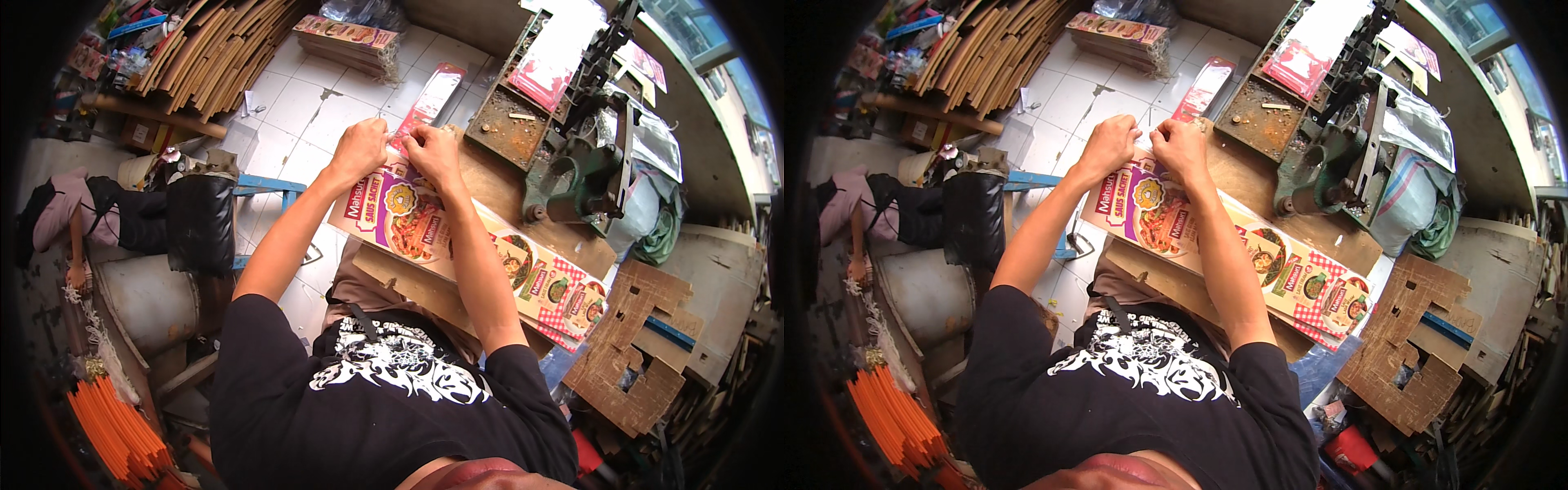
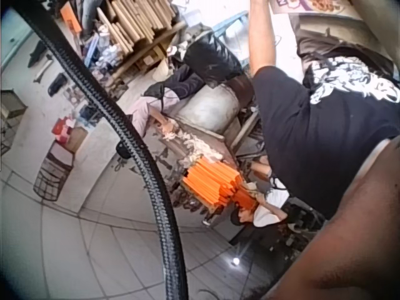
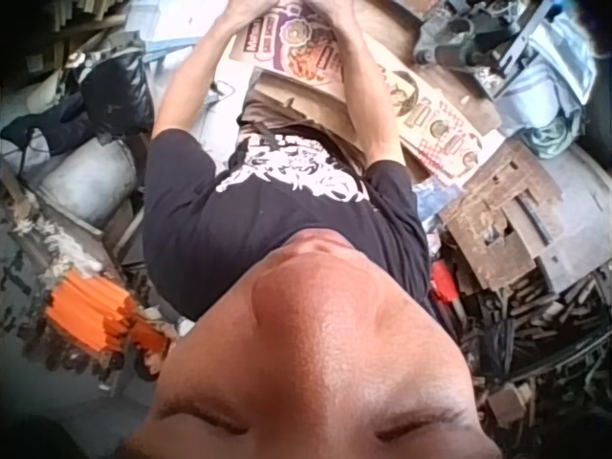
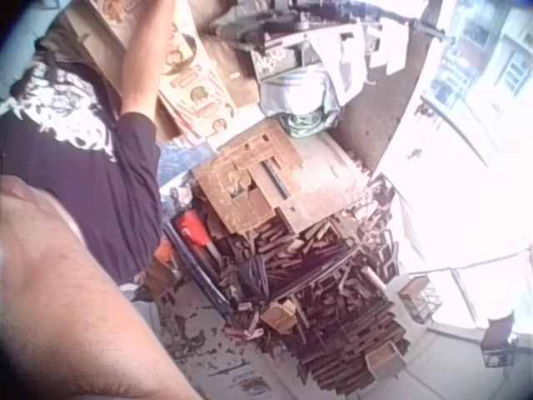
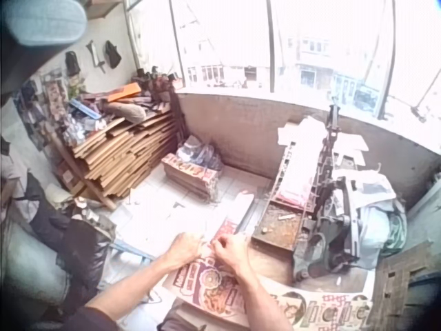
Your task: The person staples cardboard packaging sheets onto a backing board using a manual press.
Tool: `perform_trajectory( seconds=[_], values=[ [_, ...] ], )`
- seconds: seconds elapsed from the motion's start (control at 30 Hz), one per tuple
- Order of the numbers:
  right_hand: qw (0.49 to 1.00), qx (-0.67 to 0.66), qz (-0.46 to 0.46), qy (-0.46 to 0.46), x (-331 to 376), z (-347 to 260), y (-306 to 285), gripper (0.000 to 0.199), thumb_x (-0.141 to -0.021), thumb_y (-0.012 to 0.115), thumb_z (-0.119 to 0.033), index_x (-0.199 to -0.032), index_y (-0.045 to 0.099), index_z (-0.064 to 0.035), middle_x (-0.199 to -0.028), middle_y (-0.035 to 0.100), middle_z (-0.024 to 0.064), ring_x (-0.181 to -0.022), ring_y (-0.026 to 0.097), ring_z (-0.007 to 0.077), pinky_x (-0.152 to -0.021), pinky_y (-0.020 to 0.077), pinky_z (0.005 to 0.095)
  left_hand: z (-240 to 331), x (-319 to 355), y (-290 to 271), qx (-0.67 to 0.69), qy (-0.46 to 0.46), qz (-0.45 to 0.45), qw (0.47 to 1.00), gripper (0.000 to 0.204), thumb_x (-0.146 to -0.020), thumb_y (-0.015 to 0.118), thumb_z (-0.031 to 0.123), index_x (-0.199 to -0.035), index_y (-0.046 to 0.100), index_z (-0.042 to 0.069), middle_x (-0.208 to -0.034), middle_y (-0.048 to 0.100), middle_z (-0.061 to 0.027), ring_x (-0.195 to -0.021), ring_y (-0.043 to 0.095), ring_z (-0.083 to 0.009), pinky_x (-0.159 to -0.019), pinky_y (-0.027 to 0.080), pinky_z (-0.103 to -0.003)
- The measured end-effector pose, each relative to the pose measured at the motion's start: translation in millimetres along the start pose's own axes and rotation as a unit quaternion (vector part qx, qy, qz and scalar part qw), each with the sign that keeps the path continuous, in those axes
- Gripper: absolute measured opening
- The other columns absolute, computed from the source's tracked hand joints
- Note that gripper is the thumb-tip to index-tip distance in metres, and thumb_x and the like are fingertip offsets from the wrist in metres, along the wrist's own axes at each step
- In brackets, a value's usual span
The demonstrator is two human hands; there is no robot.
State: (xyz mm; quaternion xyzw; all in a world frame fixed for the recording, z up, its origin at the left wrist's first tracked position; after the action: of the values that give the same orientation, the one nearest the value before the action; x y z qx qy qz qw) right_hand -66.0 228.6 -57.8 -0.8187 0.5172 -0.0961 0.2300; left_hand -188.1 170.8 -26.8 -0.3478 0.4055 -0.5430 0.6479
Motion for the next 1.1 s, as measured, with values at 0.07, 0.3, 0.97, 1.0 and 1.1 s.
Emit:
perform_trajectory(
  seconds=[0.07,0.3,0.97,1.0,1.1],
  values=[
    [1.0,0.004,-0.001,0.001,0.6,-0.8,-0.7,0.022,-0.079,0.065,-0.024,-0.084,0.073,-0.0039,-0.073,0.068,0.019,-0.071,0.068,0.0327,-0.071,0.0539,0.0407,-4.8,2.8,-2.6,-0.002,-0.048,0.04,0.998,0.017,-0.089,0.058,0.014,-0.084,0.059,-0.002,-0.082,0.063,-0.0213,-0.08,0.062,-0.0404,-0.071,0.049,-0.047],
    [1.0,0.016,0.007,-0.012,0.0,1.2,1.8,0.022,-0.078,0.065,-0.024,-0.083,0.073,-0.004,-0.072,0.067,0.0196,-0.071,0.068,0.0337,-0.071,0.0543,0.0413,-4.8,13.6,-5.6,0.019,-0.118,0.143,0.982,0.017,-0.09,0.057,0.013,-0.084,0.06,-0.003,-0.082,0.065,-0.025,-0.081,0.063,-0.0429,-0.071,0.049,-0.049],
    [1.0,0.012,-0.017,0.003,-0.2,5.3,0.5,0.025,-0.078,0.065,-0.025,-0.085,0.073,-0.0023,-0.074,0.068,0.0186,-0.071,0.069,0.0307,-0.071,0.054,0.0385,-74.0,31.8,13.0,0.22,-0.3,0.23,0.899,0.024,-0.094,0.052,0.019,-0.085,0.06,-0.002,-0.073,0.066,-0.0208,-0.068,0.065,-0.0345,-0.065,0.051,-0.043],
    [1.0,0.013,-0.009,-0.001,-4.6,3.8,0.2,0.025,-0.078,0.065,-0.025,-0.085,0.073,-0.0023,-0.074,0.068,0.0186,-0.071,0.069,0.0307,-0.071,0.054,0.0385,-92.7,35.2,22.5,0.296,-0.355,0.217,0.86,0.026,-0.096,0.049,0.019,-0.085,0.059,-0.002,-0.069,0.065,-0.0178,-0.063,0.065,-0.0287,-0.063,0.051,-0.041],
    [0.999,-0.009,0.003,-0.049,0.4,-9.0,7.6,0.026,-0.079,0.065,-0.022,-0.087,0.071,0.0019,-0.067,0.067,0.0166,-0.058,0.065,0.0227,-0.059,0.0508,0.0346,-132.8,49.2,32.6,0.55,-0.345,0.295,0.7,0.029,-0.101,0.045,0.022,-0.085,0.055,0.0,-0.068,0.057,-0.0064,-0.055,0.056,-0.0155,-0.057,0.051,-0.029]
  ],
)
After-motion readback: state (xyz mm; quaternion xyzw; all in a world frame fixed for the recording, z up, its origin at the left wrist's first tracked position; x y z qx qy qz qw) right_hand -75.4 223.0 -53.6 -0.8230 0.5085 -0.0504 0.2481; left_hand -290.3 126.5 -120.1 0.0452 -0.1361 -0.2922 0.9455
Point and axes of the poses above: each hand's wrist, its own x-axis away from the middle knuckle, its own y-axis out of the palm, z = x × y, the point moved 9 cm from there along -x, towards the middle knuckle
